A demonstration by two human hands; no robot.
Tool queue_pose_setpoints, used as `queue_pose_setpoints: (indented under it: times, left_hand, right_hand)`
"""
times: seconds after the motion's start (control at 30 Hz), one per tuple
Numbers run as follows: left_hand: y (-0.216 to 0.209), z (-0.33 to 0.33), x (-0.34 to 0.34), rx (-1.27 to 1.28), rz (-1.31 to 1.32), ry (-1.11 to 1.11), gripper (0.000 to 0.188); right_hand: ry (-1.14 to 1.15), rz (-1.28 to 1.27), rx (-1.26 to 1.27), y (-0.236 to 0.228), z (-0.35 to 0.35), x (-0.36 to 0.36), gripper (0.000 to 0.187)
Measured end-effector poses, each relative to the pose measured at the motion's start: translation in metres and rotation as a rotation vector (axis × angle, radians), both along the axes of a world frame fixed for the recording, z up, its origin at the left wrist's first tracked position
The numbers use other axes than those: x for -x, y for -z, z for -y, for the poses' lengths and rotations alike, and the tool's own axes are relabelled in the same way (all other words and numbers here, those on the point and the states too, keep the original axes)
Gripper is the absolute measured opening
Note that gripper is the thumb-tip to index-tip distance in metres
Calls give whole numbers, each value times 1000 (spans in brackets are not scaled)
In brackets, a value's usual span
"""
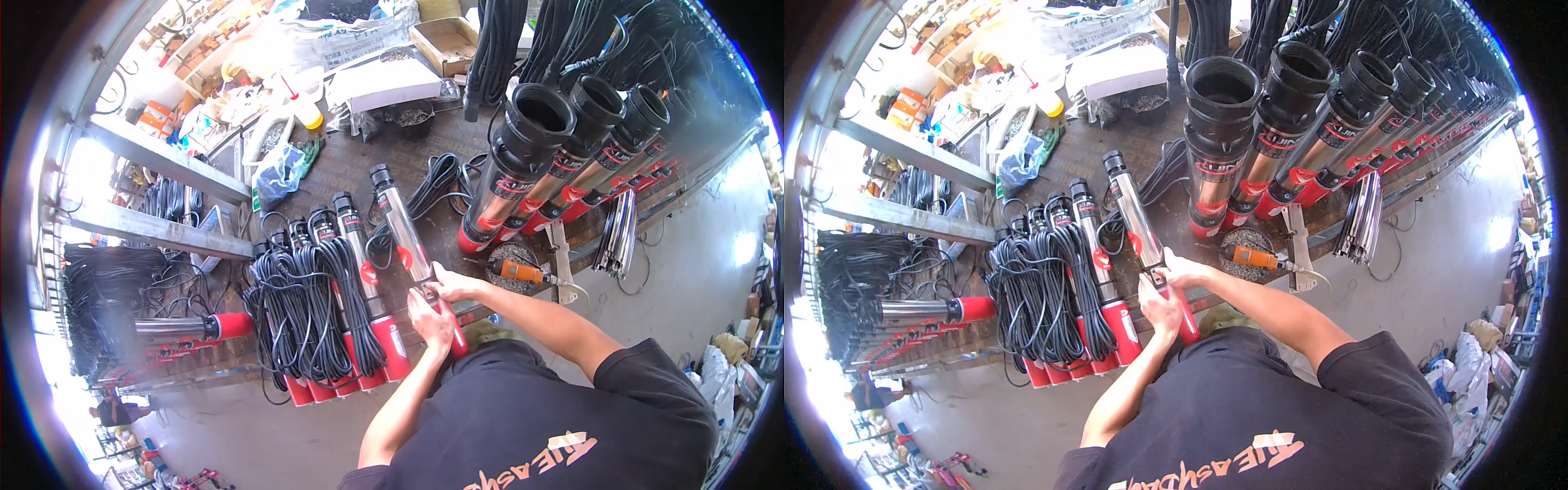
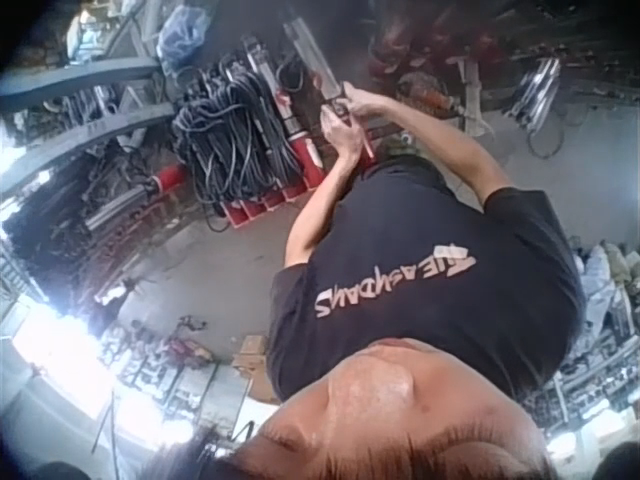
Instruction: The person assembles several water pumps by hand, using a pneumatic screwdriver to secure metal plates and cable guards to the red and silver pump housings while handling bundled black cables.
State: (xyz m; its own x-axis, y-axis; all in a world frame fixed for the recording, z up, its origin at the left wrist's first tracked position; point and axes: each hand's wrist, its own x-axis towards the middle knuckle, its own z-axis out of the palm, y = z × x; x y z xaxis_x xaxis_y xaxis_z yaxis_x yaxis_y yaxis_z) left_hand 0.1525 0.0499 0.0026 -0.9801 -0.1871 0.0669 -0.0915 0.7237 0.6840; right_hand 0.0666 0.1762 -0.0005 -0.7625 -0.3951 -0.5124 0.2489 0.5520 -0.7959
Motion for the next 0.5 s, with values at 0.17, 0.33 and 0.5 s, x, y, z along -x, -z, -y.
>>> queue_pose_setpoints:
  times: [0.17,0.33,0.5]
  left_hand:
    - [-38,-15,6,524,161,210,97]
    - [-36,-26,12,936,256,324,87]
    - [-28,-27,17,1094,199,383,71]
  right_hand:
    - [216,92,298,24,-14,-3,79]
    - [398,266,588,14,-20,-14,78]
    - [307,-13,258,13,-14,-16,72]
